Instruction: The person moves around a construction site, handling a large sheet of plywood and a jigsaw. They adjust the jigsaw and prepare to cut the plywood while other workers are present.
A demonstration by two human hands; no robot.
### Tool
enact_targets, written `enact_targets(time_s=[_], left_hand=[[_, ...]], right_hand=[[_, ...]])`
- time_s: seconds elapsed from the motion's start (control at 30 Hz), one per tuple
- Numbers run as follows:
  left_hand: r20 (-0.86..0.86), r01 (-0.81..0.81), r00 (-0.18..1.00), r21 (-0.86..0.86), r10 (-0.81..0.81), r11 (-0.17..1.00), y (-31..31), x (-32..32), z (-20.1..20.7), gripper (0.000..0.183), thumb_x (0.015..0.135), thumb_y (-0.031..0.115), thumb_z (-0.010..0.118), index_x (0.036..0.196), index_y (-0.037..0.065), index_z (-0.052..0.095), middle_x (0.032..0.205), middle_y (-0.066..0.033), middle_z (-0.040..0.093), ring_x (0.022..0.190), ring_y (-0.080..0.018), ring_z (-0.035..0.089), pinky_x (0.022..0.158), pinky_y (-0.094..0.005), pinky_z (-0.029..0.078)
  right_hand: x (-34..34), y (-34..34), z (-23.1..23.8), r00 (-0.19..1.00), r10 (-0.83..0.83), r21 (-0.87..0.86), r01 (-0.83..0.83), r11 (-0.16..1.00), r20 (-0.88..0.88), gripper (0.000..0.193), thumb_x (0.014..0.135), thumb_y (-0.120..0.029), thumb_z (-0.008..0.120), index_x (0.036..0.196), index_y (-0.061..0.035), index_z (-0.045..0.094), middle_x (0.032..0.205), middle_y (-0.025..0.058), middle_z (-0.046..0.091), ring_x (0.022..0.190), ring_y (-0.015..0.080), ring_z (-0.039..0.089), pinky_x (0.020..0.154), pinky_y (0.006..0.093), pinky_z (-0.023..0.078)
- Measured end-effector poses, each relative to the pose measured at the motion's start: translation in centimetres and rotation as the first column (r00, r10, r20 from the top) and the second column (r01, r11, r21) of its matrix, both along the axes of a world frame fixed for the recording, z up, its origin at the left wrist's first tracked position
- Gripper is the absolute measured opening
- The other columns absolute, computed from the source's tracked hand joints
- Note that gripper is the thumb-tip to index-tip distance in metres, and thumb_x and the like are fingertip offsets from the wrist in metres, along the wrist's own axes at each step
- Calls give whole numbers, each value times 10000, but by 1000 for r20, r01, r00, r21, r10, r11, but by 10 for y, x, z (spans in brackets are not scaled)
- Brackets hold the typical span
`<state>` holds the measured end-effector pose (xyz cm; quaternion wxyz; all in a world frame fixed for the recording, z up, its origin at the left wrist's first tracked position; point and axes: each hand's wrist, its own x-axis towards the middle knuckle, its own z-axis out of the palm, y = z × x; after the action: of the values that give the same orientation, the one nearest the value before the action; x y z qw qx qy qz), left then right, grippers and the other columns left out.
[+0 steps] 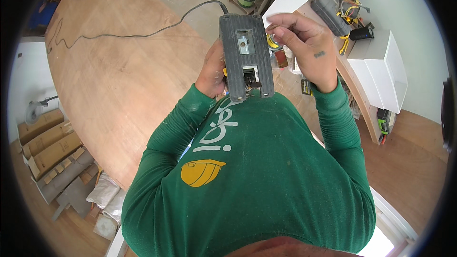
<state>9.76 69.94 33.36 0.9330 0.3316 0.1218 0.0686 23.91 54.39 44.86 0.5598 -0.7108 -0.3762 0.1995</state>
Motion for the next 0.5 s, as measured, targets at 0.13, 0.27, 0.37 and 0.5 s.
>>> enact_targets(time_s=[0.13, 0.27, 0.37, 0.5], left_hand=[[20, 30, 999, 33, -31, 999, 1, 2, -3, 567, 1077, 497, 498, 1413, 41, 513, 1265, -122, 669, 1071, -190, 709, 906, -352, 612], [37, 11, 999, -38, -10, 999, -1, 7, -6, 575, 1068, 489, 538, 1412, 30, 497, 1260, -122, 663, 1087, -194, 701, 907, -355, 612], [35, -27, 999, -41, 29, 999, -2, 9, -4, 560, 1068, 455, 562, 1413, 21, 480, 1256, -121, 660, 1092, -192, 697, 910, -355, 610], [80, -88, 993, -2, 88, 996, -4, 7, 0, 521, 1077, 414, 565, 1395, 12, 473, 1251, -118, 655, 1086, -176, 691, 905, -351, 604]], right_hand=[[-2, 11, 4, 857, 74, 63, -122, 991, 510, 178, 871, -38, 754, 1047, -43, 774, 860, 71, 713, 828, 217, 689, 711, 325, 550], [-7, 18, 8, 745, 82, -18, -94, 995, 662, 163, 798, -51, 797, 959, -67, 777, 882, 82, 715, 827, 297, 683, 718, 375, 559], [-10, 22, 9, 705, 74, -37, -67, 997, 706, 144, 780, -69, 807, 920, -69, 773, 881, 81, 702, 810, 302, 675, 702, 396, 552], [-12, 23, 11, 733, 74, -115, 6, 993, 677, 144, 774, -96, 810, 912, -72, 777, 836, 79, 657, 777, 297, 666, 673, 408, 536]])
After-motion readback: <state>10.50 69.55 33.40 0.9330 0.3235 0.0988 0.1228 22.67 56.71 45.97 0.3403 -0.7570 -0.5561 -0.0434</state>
